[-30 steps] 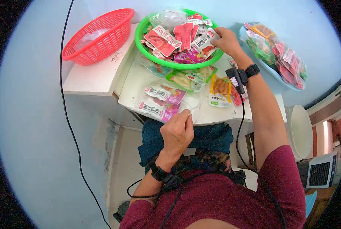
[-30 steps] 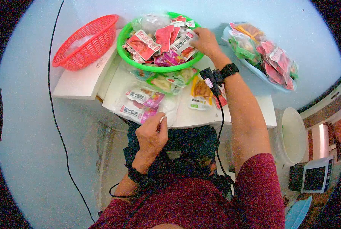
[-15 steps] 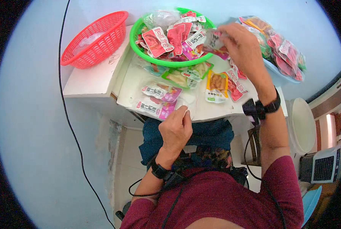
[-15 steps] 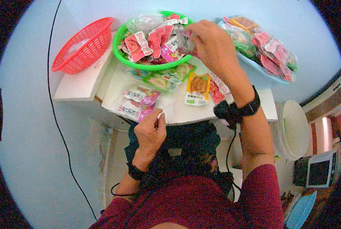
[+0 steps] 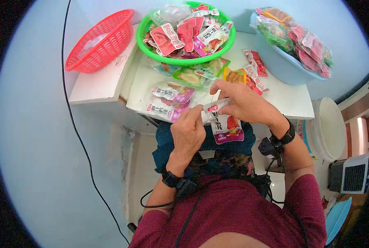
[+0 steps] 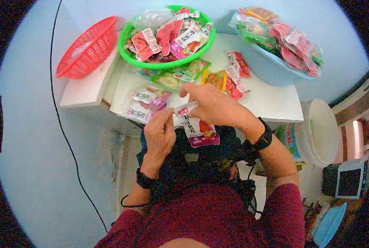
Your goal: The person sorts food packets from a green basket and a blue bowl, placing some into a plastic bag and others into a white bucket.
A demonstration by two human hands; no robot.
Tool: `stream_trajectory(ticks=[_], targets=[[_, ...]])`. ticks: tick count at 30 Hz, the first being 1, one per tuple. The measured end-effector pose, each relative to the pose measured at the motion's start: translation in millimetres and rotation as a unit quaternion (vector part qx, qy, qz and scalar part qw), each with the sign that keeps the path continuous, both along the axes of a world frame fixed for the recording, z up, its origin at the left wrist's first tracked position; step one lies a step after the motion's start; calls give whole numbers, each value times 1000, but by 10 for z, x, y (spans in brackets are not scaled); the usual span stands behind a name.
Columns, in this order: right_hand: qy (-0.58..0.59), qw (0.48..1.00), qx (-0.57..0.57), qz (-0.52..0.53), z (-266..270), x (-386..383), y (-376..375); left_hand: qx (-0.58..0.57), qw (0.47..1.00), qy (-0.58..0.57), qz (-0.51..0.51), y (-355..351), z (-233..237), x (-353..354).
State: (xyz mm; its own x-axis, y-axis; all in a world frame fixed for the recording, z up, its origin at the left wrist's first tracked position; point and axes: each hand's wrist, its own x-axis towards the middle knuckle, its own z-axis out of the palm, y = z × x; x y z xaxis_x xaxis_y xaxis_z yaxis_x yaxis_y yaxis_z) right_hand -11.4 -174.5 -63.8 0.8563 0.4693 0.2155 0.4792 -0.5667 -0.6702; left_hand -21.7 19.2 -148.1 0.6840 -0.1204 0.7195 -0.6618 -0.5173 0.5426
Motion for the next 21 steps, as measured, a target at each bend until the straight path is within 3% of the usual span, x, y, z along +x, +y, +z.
stream_trajectory(ticks=[7,10,13,18,21], targets=[[103,994,-12,20,-57,20,31,-40,984,163,-53,15,180,-78],[56,996,40,54,-217,28,35,-88,975,193,-69,16,102,-10],[129,988,86,25,-299,10,9,-134,963,224,-71,33,75,9],[344,879,329,-12,-538,-214,-117,-216,941,257,-37,38,56,6],[405,831,381,-28,-672,-454,-186,-240,934,264,-29,24,118,-12]])
